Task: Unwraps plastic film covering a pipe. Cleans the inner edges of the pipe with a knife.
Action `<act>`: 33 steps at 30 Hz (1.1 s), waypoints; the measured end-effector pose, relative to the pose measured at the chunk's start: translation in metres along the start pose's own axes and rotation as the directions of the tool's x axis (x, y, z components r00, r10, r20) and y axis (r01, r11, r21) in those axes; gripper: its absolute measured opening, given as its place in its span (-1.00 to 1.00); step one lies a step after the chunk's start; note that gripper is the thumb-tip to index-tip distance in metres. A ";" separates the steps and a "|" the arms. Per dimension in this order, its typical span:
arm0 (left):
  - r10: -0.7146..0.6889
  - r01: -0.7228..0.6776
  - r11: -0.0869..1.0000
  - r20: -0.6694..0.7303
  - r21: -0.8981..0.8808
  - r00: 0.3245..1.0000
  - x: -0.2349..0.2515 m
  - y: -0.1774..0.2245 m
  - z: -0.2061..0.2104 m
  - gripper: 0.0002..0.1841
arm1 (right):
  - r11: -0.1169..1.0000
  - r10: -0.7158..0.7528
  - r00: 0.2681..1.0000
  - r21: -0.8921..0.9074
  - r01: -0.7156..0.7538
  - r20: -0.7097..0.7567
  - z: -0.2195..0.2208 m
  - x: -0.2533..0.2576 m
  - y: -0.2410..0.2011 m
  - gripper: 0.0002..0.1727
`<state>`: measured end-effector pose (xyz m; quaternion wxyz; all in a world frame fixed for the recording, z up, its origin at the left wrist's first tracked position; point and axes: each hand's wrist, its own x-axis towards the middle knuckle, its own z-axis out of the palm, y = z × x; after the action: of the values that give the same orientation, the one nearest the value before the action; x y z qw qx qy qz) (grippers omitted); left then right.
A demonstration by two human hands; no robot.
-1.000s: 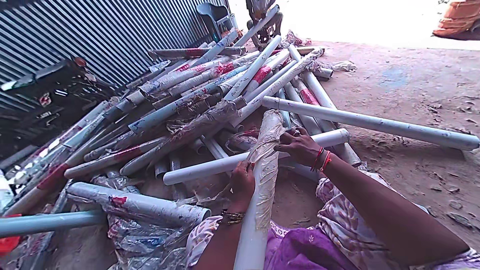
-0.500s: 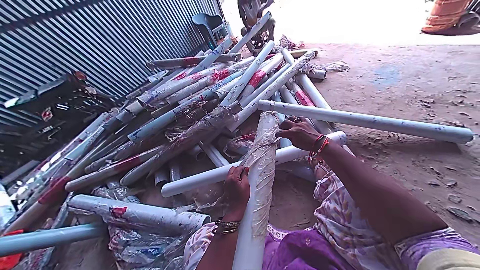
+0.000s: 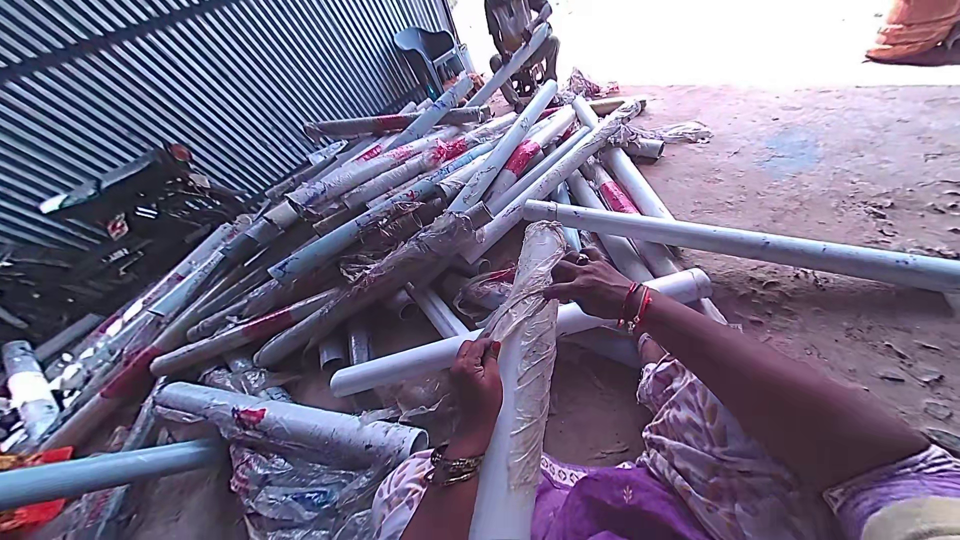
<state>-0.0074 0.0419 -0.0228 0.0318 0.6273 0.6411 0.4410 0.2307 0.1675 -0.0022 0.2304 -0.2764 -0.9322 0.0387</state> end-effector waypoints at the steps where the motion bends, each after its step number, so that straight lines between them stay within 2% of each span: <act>1: 0.012 -0.012 1.000 -0.011 -0.008 1.000 0.000 0.001 0.000 -0.84 | 0.999 -0.046 0.999 0.005 0.046 0.013 0.008 0.005 -0.003 -0.59; 3: 0.037 -0.037 0.999 -0.026 -0.020 0.999 -0.001 0.001 0.000 -0.84 | 0.999 -0.016 1.000 -0.033 0.016 -0.015 0.017 0.008 0.011 -0.55; 6: 0.042 -0.043 0.999 -0.047 -0.027 0.998 -0.003 -0.002 0.000 -0.84 | 0.943 0.303 0.952 -0.137 -0.305 -0.033 -0.004 0.000 0.047 -0.59; 8: 0.026 -0.029 0.999 -0.062 -0.046 0.998 -0.001 -0.003 0.000 -0.85 | 0.911 0.379 0.925 -0.167 -0.377 -0.021 -0.016 -0.007 0.053 -0.67; 9: 0.014 -0.017 0.998 -0.062 -0.053 0.998 -0.002 -0.004 -0.002 -0.85 | 0.929 0.339 0.941 -0.148 -0.338 -0.020 -0.015 -0.010 0.044 -0.69; 11: 0.004 -0.008 0.998 -0.071 -0.066 0.997 0.000 -0.004 0.000 -0.85 | 0.985 0.138 0.990 -0.102 -0.140 -0.026 -0.013 -0.006 0.017 -0.72; 13: 0.009 -0.014 0.998 -0.073 -0.069 0.997 0.000 -0.003 -0.001 -0.84 | 0.998 -0.028 0.999 -0.049 0.027 -0.034 -0.002 0.001 -0.011 -0.66; 14: 0.012 -0.017 0.997 -0.075 -0.075 0.997 0.001 -0.002 -0.001 -0.84 | 0.997 -0.067 0.998 -0.047 0.066 -0.022 0.004 0.005 -0.015 -0.64; 17: 0.025 -0.030 0.997 -0.071 -0.071 0.997 -0.002 0.001 -0.003 -0.84 | 0.994 0.003 0.997 -0.111 -0.013 -0.082 0.012 0.008 0.010 -0.59; 20: 0.029 -0.035 0.997 -0.083 -0.076 0.996 -0.003 0.000 -0.001 -0.83 | 0.929 0.312 0.943 -0.170 -0.328 -0.113 -0.008 -0.003 0.049 -0.66; 22: 0.003 -0.010 0.996 -0.075 -0.084 0.997 -0.004 -0.002 -0.002 -0.82 | 0.896 0.395 0.908 -0.160 -0.414 -0.140 -0.018 -0.013 0.054 -0.73; 23: -0.015 0.008 0.996 -0.073 -0.089 0.997 -0.004 -0.003 -0.002 -0.82 | 0.918 0.338 0.920 -0.148 -0.369 -0.197 -0.018 -0.016 0.047 -0.75; 25: -0.044 0.036 0.994 -0.079 -0.102 0.996 -0.004 -0.004 -0.002 -0.82 | 0.977 0.134 0.964 -0.131 -0.167 -0.228 -0.014 -0.013 0.017 -0.76; 27: -0.046 0.037 0.993 -0.082 -0.116 0.996 -0.003 -0.004 -0.003 -0.82 | 0.995 -0.042 0.987 -0.101 0.027 -0.152 0.000 -0.004 -0.010 -0.68; 28: -0.039 0.028 0.991 -0.084 -0.127 0.996 -0.003 -0.002 -0.003 -0.83 | 0.992 -0.081 0.992 -0.100 0.071 -0.100 0.007 -0.001 -0.014 -0.66; 29: -0.028 0.016 0.991 -0.084 -0.136 0.996 -0.006 0.000 -0.004 -0.83 | 0.994 -0.085 0.994 -0.078 0.080 -0.065 0.013 0.000 -0.011 -0.63; 31: -0.001 -0.011 0.991 -0.091 -0.136 0.996 -0.005 0.002 -0.005 -0.84 | 0.991 -0.037 0.993 -0.130 0.022 -0.109 0.013 0.002 0.013 -0.64; 33: -0.009 -0.003 0.992 -0.091 -0.127 0.996 -0.006 0.000 -0.005 -0.84 | 0.976 0.127 0.983 -0.159 -0.148 -0.130 0.007 0.000 0.036 -0.63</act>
<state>-0.0093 0.0339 -0.0230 0.0428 0.6023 0.6135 0.5089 0.2458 0.1986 -0.0153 0.2581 -0.3606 -0.8954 -0.0407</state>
